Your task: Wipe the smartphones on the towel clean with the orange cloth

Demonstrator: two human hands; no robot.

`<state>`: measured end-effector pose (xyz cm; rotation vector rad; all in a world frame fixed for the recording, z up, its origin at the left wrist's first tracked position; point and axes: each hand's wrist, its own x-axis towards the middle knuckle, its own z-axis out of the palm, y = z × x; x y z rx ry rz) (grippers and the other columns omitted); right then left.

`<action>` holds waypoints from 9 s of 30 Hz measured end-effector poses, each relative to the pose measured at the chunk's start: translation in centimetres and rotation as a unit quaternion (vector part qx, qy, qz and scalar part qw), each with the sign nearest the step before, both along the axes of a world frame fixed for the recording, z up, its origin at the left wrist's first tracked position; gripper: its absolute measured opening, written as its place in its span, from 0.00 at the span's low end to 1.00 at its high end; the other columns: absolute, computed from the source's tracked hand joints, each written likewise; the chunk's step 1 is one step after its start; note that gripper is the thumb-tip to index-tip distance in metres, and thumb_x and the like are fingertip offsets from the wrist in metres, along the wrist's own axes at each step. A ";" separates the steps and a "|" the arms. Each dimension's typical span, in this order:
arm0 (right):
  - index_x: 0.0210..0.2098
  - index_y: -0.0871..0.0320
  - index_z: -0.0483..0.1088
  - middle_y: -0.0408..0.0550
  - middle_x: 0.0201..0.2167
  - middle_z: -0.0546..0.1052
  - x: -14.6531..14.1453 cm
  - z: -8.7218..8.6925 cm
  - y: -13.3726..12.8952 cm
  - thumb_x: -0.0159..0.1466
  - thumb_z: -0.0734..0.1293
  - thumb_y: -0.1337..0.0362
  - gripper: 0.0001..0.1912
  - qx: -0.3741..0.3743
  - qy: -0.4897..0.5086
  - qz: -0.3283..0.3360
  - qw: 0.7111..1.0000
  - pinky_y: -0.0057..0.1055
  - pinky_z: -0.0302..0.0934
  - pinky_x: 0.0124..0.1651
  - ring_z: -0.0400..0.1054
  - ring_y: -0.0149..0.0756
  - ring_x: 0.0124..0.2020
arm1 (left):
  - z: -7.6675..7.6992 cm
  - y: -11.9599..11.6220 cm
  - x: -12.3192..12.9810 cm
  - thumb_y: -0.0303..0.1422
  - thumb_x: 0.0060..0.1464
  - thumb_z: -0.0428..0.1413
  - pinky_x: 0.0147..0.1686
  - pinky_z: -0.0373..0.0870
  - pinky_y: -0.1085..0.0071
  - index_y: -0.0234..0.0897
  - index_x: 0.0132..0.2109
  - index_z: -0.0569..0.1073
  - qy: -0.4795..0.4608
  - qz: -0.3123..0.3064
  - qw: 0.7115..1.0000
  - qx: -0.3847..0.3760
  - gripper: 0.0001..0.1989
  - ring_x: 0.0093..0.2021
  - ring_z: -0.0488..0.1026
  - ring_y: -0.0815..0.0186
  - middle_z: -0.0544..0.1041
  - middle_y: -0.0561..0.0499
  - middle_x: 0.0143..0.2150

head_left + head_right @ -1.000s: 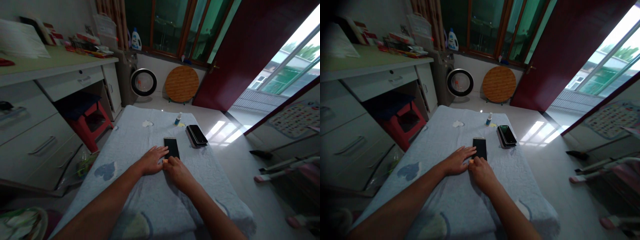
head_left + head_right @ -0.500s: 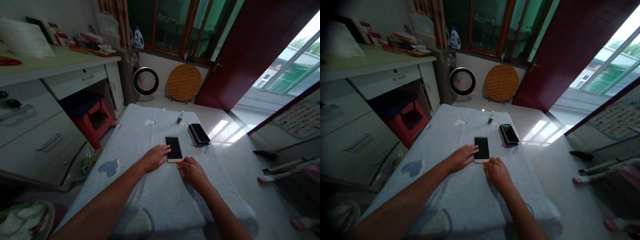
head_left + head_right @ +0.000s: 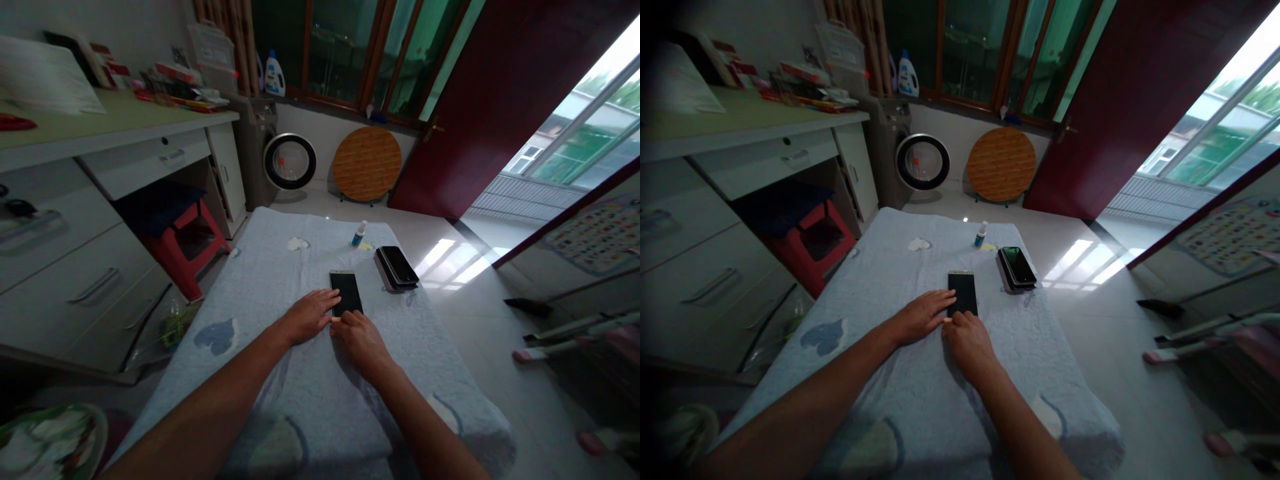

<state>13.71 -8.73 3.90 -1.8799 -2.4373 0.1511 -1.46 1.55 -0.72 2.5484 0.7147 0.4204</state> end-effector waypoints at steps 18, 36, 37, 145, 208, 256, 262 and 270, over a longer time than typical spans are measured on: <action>0.33 0.56 0.77 0.47 0.29 0.71 5.6 0.8 -2.0 0.69 0.58 0.66 0.16 -0.017 0.089 -0.106 0.990 0.27 0.55 0.40 0.65 0.34 0.35 | 1.1 -0.5 -0.1 0.32 0.55 0.54 0.66 0.51 0.57 0.36 0.63 0.63 0.006 -0.001 1.000 -0.009 0.28 0.67 0.56 0.58 0.59 0.42 0.68; 0.35 0.59 0.72 0.47 0.35 0.71 3.1 -0.3 1.0 0.65 0.62 0.71 0.07 0.024 0.081 -0.053 0.995 0.28 0.55 0.42 0.63 0.34 0.38 | 0.4 -0.1 0.0 0.39 0.58 0.56 0.66 0.51 0.57 0.37 0.63 0.63 0.000 -0.001 1.000 -0.008 0.27 0.67 0.57 0.58 0.60 0.42 0.67; 0.35 0.59 0.73 0.47 0.35 0.71 2.6 -0.3 1.3 0.66 0.62 0.70 0.07 0.027 0.075 -0.039 0.996 0.28 0.55 0.42 0.63 0.34 0.38 | 0.3 -0.1 0.0 0.39 0.58 0.56 0.65 0.52 0.57 0.37 0.62 0.64 -0.002 0.000 1.000 -0.011 0.27 0.67 0.57 0.59 0.61 0.42 0.67; 0.38 0.56 0.77 0.50 0.35 0.70 2.5 -2.4 4.0 0.64 0.64 0.66 0.09 0.126 0.283 -0.040 0.950 0.32 0.61 0.43 0.65 0.36 0.38 | 2.4 -1.4 0.0 0.56 0.34 0.65 0.62 0.52 0.50 0.33 0.62 0.62 0.077 0.177 0.981 0.036 0.51 0.65 0.55 0.43 0.57 0.32 0.67; 0.36 0.54 0.77 0.47 0.37 0.71 1.4 -1.5 3.5 0.64 0.65 0.67 0.08 0.080 0.217 0.014 0.973 0.32 0.55 0.46 0.62 0.35 0.41 | 1.3 -1.1 0.3 0.57 0.41 0.60 0.63 0.50 0.50 0.35 0.61 0.64 0.043 0.144 0.988 0.041 0.45 0.65 0.58 0.47 0.61 0.36 0.66; 0.42 0.62 0.75 0.58 0.42 0.75 2.4 -1.7 13.8 0.68 0.59 0.64 0.14 0.016 0.031 -0.237 0.971 0.31 0.55 0.46 0.67 0.39 0.45 | 2.2 -1.5 0.3 0.54 0.38 0.63 0.65 0.46 0.49 0.34 0.65 0.60 0.079 0.140 0.987 0.012 0.50 0.67 0.53 0.45 0.54 0.35 0.69; 0.38 0.57 0.75 0.53 0.41 0.73 0.8 -2.0 13.1 0.68 0.58 0.64 0.13 0.064 0.001 -0.166 0.984 0.31 0.54 0.43 0.63 0.39 0.42 | 2.3 -1.5 0.4 0.55 0.37 0.64 0.65 0.47 0.49 0.36 0.64 0.59 0.064 0.145 0.987 0.007 0.50 0.66 0.55 0.45 0.57 0.36 0.68; 0.39 0.56 0.75 0.53 0.43 0.71 -0.4 -1.7 12.8 0.69 0.57 0.63 0.14 0.062 -0.013 -0.102 0.993 0.32 0.54 0.44 0.61 0.40 0.45 | 1.9 -1.4 0.3 0.54 0.37 0.64 0.63 0.50 0.46 0.40 0.64 0.56 0.007 0.142 0.990 0.012 0.51 0.64 0.58 0.44 0.62 0.38 0.65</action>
